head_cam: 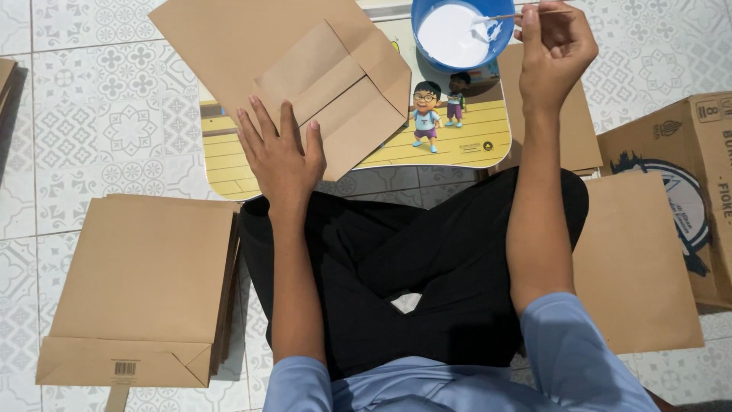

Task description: The person applies white glue to the edges of a flat cardboard piece using a small stick, then folds and presses the glued flaps to assemble a box-like structure. The person repeats the gluing and folding process on another cardboard piece.

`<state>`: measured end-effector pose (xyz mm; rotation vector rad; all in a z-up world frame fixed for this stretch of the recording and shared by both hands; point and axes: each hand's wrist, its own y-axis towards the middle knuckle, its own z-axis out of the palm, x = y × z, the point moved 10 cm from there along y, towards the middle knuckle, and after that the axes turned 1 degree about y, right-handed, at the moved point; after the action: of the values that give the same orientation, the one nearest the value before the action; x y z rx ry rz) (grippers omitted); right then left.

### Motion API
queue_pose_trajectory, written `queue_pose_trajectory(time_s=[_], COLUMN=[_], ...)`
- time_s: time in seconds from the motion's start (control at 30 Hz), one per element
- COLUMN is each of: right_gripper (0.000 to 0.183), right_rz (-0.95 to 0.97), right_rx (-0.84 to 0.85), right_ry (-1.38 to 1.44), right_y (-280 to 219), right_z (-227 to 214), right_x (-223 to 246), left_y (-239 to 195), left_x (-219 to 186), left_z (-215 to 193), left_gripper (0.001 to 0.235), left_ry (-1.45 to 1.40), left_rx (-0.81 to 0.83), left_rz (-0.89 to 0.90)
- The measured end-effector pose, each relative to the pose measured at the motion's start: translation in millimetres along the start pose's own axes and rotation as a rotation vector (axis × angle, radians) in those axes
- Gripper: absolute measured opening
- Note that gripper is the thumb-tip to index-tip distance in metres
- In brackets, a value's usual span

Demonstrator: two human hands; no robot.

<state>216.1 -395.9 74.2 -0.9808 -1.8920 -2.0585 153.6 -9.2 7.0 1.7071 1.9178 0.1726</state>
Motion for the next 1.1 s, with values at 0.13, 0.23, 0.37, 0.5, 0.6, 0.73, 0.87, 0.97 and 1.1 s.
queue_pose_trajectory(time_s=[0.13, 0.23, 0.37, 0.5, 0.6, 0.73, 0.87, 0.97, 1.1], right_gripper=[0.018, 0.022, 0.021, 0.02, 0.018, 0.018, 0.02, 0.019, 0.017], right_rz=[0.018, 0.053, 0.051, 0.034, 0.005, 0.006, -0.005, -0.021, -0.026], right_rx=[-0.014, 0.006, 0.056, 0.073, 0.078, 0.064, 0.054, 0.05, 0.034], right_ry=[0.078, 0.119, 0.072, 0.066, 0.004, -0.001, -0.032, -0.04, -0.017], right_y=[-0.4, -2.4, -3.7, -4.4, -5.2, -4.5, -3.6, -4.1, -3.2], right_z=[1.2, 7.0, 16.9, 18.7, 16.7, 11.5, 6.9, 4.2, 1.0], right_x=[-1.7, -4.7, -1.1, -0.8, 0.0, -2.1, -2.8, -5.3, -2.8], left_y=[0.0, -0.1, -0.7, -0.9, -1.3, -0.3, -0.1, 0.3, 0.0], left_x=[0.0, 1.0, 0.1, 0.2, 0.0, -0.8, 2.5, 0.0, 1.4], left_z=[-0.2, 1.1, 0.0, 0.9, 0.6, -1.3, 4.1, -0.3, 0.7], left_gripper=[0.052, 0.052, 0.053, 0.051, 0.051, 0.051, 0.053, 0.051, 0.05], left_ry=[0.0, -0.001, -0.007, 0.003, 0.002, -0.008, 0.002, -0.012, -0.022], left_rx=[0.004, 0.006, 0.005, -0.014, -0.006, -0.003, 0.026, 0.001, 0.012], left_rz=[-0.003, -0.006, -0.004, 0.009, 0.005, 0.003, -0.009, 0.005, -0.007])
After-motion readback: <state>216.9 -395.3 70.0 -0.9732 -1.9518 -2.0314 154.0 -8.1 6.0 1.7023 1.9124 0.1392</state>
